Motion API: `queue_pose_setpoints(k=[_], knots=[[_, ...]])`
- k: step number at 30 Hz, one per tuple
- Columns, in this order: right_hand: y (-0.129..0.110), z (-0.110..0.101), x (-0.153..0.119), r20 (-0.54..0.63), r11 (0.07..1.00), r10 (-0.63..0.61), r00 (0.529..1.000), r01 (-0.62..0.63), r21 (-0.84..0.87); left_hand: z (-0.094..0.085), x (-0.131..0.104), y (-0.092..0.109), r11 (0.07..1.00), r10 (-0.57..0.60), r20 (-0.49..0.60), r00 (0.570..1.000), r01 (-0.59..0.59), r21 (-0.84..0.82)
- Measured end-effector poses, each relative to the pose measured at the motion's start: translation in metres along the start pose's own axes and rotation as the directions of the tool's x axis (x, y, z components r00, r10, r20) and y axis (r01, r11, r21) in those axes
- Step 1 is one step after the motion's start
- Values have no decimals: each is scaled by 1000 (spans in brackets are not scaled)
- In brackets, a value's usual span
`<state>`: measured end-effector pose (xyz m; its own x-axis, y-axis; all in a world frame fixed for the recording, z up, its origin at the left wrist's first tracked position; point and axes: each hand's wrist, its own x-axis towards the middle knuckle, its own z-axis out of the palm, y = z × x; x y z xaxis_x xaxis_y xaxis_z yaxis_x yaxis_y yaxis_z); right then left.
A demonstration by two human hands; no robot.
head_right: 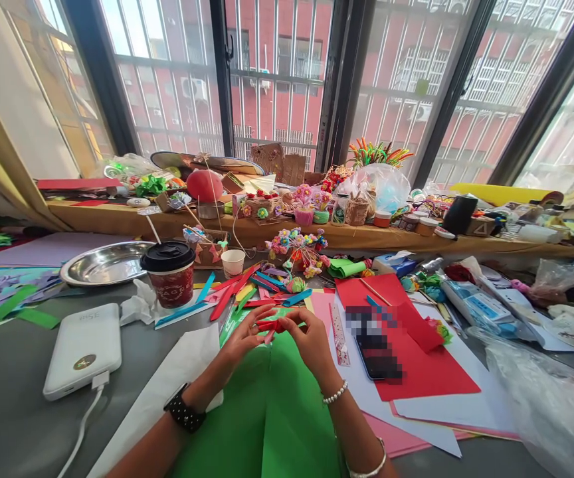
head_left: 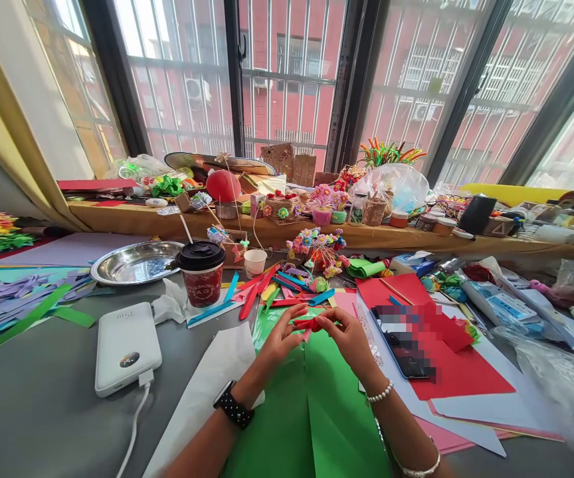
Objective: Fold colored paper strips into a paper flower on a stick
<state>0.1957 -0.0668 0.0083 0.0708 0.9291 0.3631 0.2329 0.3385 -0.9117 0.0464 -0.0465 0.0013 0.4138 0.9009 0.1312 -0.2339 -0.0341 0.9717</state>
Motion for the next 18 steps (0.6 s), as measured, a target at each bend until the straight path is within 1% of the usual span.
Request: queue_pose_setpoints(k=[2, 4, 6, 7, 9, 11, 15, 18], knots=[[1, -2, 0, 8, 997, -46, 999, 46, -64, -2, 2, -1, 998, -61, 34, 998, 61, 1], [1, -3, 0, 20, 988, -95, 995, 96, -121, -4, 4, 0, 989, -147, 75, 986, 145, 29], [0, -5, 0, 37, 977, -130, 991, 135, -165, -4, 4, 2, 978, -209, 151, 966, 207, 32], [-1, -6, 0, 46, 973, -143, 989, 149, -177, -4, 3, 4, 975, -222, 186, 957, 223, 20], [-2, -7, 0, 62, 969, -163, 985, 171, -181, -4, 2, 6, 973, -222, 218, 950, 232, -19], [-2, -7, 0, 81, 966, -178, 981, 189, -176, -4, 1, 7, 974, -211, 218, 953, 224, -38], [-1, -6, -1, 121, 953, -207, 971, 228, -198, -6, 1, 7, 986, -166, 219, 962, 166, 17], [1, -5, -1, 125, 951, -210, 970, 232, -203, -9, 2, 7, 989, -148, 226, 963, 140, 49]])
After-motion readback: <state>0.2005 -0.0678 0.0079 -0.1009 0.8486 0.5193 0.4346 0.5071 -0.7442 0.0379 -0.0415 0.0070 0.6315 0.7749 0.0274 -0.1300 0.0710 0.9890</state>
